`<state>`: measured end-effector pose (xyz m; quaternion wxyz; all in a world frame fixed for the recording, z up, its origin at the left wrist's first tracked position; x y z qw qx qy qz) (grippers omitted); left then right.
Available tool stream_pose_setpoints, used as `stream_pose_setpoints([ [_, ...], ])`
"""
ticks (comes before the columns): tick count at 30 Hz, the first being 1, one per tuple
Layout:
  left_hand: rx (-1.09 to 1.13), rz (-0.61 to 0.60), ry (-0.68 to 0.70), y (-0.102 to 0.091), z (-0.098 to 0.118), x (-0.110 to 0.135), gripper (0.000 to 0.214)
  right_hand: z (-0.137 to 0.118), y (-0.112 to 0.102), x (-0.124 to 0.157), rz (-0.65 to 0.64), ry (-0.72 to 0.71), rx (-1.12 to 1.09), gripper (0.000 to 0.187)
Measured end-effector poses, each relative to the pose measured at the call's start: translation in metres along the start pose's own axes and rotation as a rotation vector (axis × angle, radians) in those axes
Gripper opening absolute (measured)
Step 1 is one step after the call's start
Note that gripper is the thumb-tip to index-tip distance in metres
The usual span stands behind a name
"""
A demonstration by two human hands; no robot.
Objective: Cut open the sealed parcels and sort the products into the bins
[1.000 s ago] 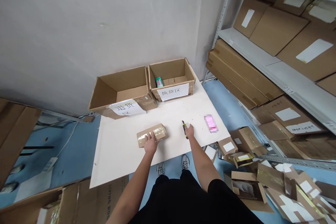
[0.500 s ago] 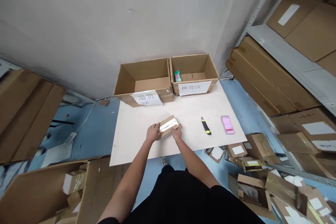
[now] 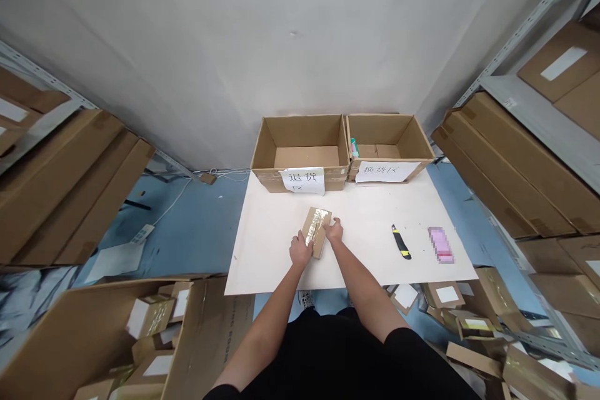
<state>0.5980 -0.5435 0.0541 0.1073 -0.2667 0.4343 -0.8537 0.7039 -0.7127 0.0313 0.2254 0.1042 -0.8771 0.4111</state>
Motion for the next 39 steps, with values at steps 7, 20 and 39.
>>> stream_pose_setpoints([
  [7, -0.191, -0.074, 0.212, 0.002, 0.006, -0.006, 0.066, -0.002, 0.007, 0.021, 0.133, 0.140, 0.139, 0.048],
  [20, 0.007, -0.291, 0.357, -0.031, -0.010, -0.012, 0.048, -0.013, 0.014, 0.041, 0.073, -0.004, 0.093, 0.059],
  [39, 0.158, -0.420, 0.859, -0.032, -0.009, 0.004, 0.022, 0.022, -0.020, 0.066, 0.505, -0.257, 0.231, 0.054],
])
Point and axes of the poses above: each hand's wrist, its own x-axis away from the middle knuckle, its own y-axis out of the palm, z = x × y, the point moved 7 cm from there along -x, towards the middle knuckle, and after that the axes turned 12 degrees about x, right-handed, at the moved point
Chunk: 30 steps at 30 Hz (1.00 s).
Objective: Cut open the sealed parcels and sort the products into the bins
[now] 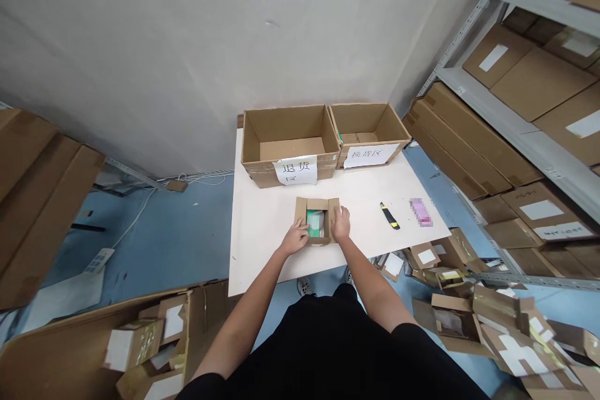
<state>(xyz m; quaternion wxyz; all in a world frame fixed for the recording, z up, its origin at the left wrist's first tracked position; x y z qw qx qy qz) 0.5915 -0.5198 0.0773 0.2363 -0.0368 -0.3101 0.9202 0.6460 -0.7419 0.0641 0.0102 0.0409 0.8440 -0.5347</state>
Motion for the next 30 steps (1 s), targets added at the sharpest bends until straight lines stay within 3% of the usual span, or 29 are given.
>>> stream_pose_setpoints([
  [4, 0.110, 0.004, -0.050, 0.006, -0.014, 0.030, 0.025, -0.043, 0.017, -0.001, -0.256, -0.473, 0.142, 0.037],
  [6, 0.110, 0.028, -0.086, 0.010, -0.021, 0.038, 0.019, -0.058, 0.027, 0.002, -0.376, -0.573, 0.195, 0.032],
  [8, 0.084, 0.052, -0.104, 0.015, -0.023, 0.039, 0.041, -0.066, 0.033, 0.004, -0.430, -0.565, 0.254, 0.040],
  [10, 0.056, 0.070, -0.124, 0.022, -0.022, 0.037, 0.063, -0.070, 0.037, 0.009, -0.464, -0.530, 0.301, 0.079],
  [12, 0.038, 0.099, -0.153, 0.028, -0.020, 0.034, 0.067, -0.074, 0.040, 0.018, -0.485, -0.518, 0.342, 0.110],
  [14, 0.033, 0.123, -0.169, 0.033, -0.017, 0.033, 0.060, -0.077, 0.042, 0.027, -0.466, -0.510, 0.379, 0.120],
  [20, 0.006, 0.101, -0.140, 0.035, -0.018, 0.035, 0.021, -0.088, 0.038, 0.038, -0.388, -0.571, 0.400, 0.105],
  [23, -0.012, 0.097, -0.146, 0.033, -0.019, 0.035, 0.019, -0.087, 0.023, 0.039, -0.337, -0.580, 0.389, 0.096],
  [30, -0.100, 0.103, -0.095, 0.039, -0.006, 0.035, 0.018, -0.078, -0.018, 0.031, -0.171, -0.400, 0.347, 0.065],
])
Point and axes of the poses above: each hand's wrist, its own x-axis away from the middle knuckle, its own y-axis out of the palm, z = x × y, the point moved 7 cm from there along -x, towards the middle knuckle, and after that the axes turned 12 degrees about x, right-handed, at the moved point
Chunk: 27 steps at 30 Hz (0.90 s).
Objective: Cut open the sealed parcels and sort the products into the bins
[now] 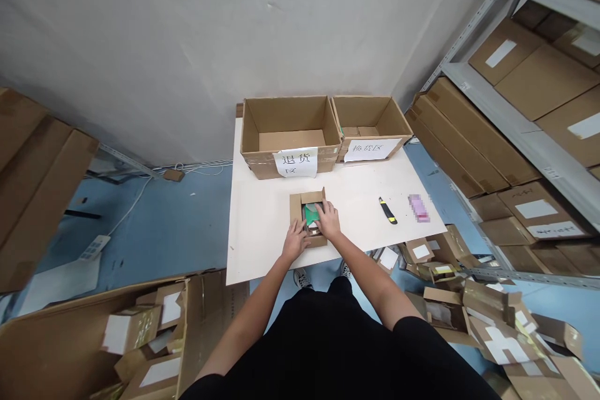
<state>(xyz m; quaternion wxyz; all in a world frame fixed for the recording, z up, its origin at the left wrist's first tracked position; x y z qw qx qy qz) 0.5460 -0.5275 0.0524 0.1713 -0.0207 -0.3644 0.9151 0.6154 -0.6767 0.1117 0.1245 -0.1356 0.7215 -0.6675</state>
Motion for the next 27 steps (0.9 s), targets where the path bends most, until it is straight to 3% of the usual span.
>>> stream_pose_setpoints([
  [4, 0.000, 0.039, -0.009, 0.000, 0.002, 0.001, 0.018, 0.006, -0.007, -0.008, 0.026, 0.093, -0.024, 0.060],
  [9, 0.021, -0.050, -0.018, 0.004, 0.004, -0.004, 0.017, 0.010, -0.010, -0.028, 0.073, 0.148, -0.041, 0.049],
  [13, 0.002, -0.125, -0.028, 0.006, 0.005, -0.010, 0.014, 0.002, -0.005, -0.039, 0.027, 0.059, -0.020, 0.051],
  [18, -0.024, -0.137, -0.036, 0.004, 0.005, -0.015, 0.013, -0.012, 0.000, -0.032, -0.038, -0.063, -0.012, 0.051],
  [23, -0.010, -0.114, -0.044, 0.001, 0.002, -0.016, 0.012, -0.020, 0.001, -0.028, -0.135, -0.123, 0.080, 0.080],
  [27, -0.027, -0.074, -0.037, 0.001, -0.001, -0.015, 0.013, -0.019, -0.015, -0.041, -0.120, -0.130, 0.120, 0.064],
])
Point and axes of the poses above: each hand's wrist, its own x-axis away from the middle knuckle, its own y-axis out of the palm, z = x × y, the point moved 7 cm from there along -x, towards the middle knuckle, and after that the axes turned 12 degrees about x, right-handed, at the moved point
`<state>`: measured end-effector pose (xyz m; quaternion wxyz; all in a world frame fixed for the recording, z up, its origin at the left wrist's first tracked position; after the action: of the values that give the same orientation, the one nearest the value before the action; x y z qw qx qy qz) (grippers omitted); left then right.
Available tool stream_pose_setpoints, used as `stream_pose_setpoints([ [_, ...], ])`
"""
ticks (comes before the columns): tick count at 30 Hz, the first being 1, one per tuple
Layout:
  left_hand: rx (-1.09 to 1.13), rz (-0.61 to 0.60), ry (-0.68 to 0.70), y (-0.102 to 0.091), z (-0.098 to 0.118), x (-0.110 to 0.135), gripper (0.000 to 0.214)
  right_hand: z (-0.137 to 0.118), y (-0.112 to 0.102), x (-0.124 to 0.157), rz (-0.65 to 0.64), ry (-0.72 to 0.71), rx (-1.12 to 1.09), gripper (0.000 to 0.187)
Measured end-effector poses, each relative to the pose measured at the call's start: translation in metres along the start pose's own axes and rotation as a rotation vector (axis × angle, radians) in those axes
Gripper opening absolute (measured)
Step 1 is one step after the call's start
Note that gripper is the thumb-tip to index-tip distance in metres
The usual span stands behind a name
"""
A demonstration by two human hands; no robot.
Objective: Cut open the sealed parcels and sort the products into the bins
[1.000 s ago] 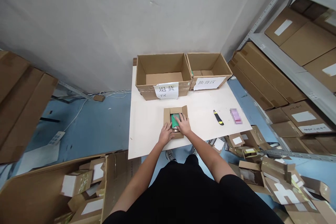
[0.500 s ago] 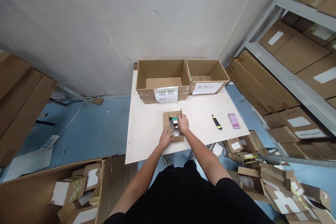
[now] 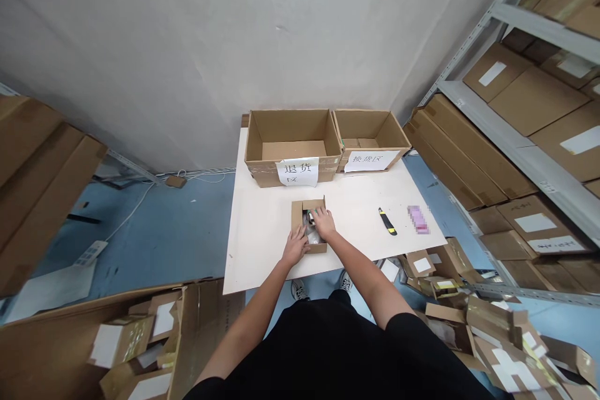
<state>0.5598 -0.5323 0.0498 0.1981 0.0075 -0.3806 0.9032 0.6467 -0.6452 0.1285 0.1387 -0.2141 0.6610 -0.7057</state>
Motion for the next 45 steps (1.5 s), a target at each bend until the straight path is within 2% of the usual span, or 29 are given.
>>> stream_pose_setpoints([
  [2, -0.013, 0.016, -0.015, 0.000, -0.003, 0.000, 0.014, 0.002, -0.014, -0.003, 0.034, -0.037, -0.017, 0.061],
  [5, -0.028, 0.042, -0.033, -0.003, -0.006, 0.000, 0.015, 0.011, -0.041, -0.002, 0.115, -0.079, -0.051, 0.066],
  [9, -0.065, 0.093, -0.041, -0.008, -0.004, -0.002, 0.015, 0.029, -0.071, 0.007, 0.212, -0.067, -0.106, 0.066],
  [12, -0.089, 0.086, -0.058, -0.009, 0.002, -0.006, 0.014, 0.030, -0.075, 0.010, 0.199, -0.121, -0.109, 0.061],
  [17, -0.096, 0.062, -0.112, -0.012, 0.003, -0.009, 0.014, 0.023, -0.062, 0.015, 0.100, -0.211, -0.091, 0.056],
  [20, -0.103, 0.070, -0.137, -0.016, 0.000, -0.007, 0.012, 0.029, -0.078, 0.024, 0.132, -0.228, -0.162, 0.060],
  [23, -0.129, 0.095, -0.158, -0.024, -0.004, -0.003, 0.011, 0.049, -0.109, 0.040, 0.187, -0.227, -0.286, 0.065],
  [25, -0.158, 0.115, -0.172, -0.032, -0.006, 0.000, 0.011, 0.074, -0.128, 0.051, 0.214, -0.177, -0.356, 0.066],
  [28, -0.215, 0.149, -0.206, -0.047, -0.010, 0.006, 0.010, 0.120, -0.140, 0.058, 0.235, -0.073, -0.389, 0.065],
  [31, -0.252, 0.170, -0.264, -0.064, -0.017, 0.012, 0.007, 0.154, -0.120, 0.047, 0.156, -0.017, -0.351, 0.063],
  [35, -0.248, 0.148, -0.315, -0.084, -0.018, 0.018, 0.013, 0.169, -0.054, 0.018, -0.134, -0.004, -0.277, 0.063],
  [37, -0.226, 0.160, -0.323, -0.092, -0.011, 0.021, 0.023, 0.170, -0.022, 0.010, -0.232, -0.002, -0.274, 0.064],
  [39, -0.210, 0.273, -0.313, -0.104, 0.003, 0.025, 0.032, 0.172, 0.000, 0.008, -0.249, 0.003, -0.291, 0.067],
  [41, -0.197, 0.484, -0.313, -0.115, 0.025, 0.027, 0.036, 0.177, 0.016, 0.012, -0.220, 0.025, -0.320, 0.076],
  [43, -0.157, 0.665, -0.321, -0.116, 0.052, 0.017, 0.038, 0.184, 0.029, 0.019, -0.208, 0.063, -0.365, 0.086],
  [44, -0.120, 0.677, -0.310, -0.109, 0.068, 0.003, 0.038, 0.187, 0.036, 0.023, -0.207, 0.079, -0.398, 0.089],
  [45, -0.073, 0.626, -0.274, -0.098, 0.084, -0.018, 0.038, 0.190, 0.042, 0.027, -0.202, 0.091, -0.437, 0.091],
])
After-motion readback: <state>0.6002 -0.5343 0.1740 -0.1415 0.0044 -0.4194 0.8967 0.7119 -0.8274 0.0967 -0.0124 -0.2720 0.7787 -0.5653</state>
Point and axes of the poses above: each hand's wrist, its own x-axis away from the middle knuckle, its own y-axis out of the palm, z = x × y, the point moved 7 cm from there along -x, towards the middle knuckle, and after that the axes turned 12 degrees about x, right-handed, at the moved point
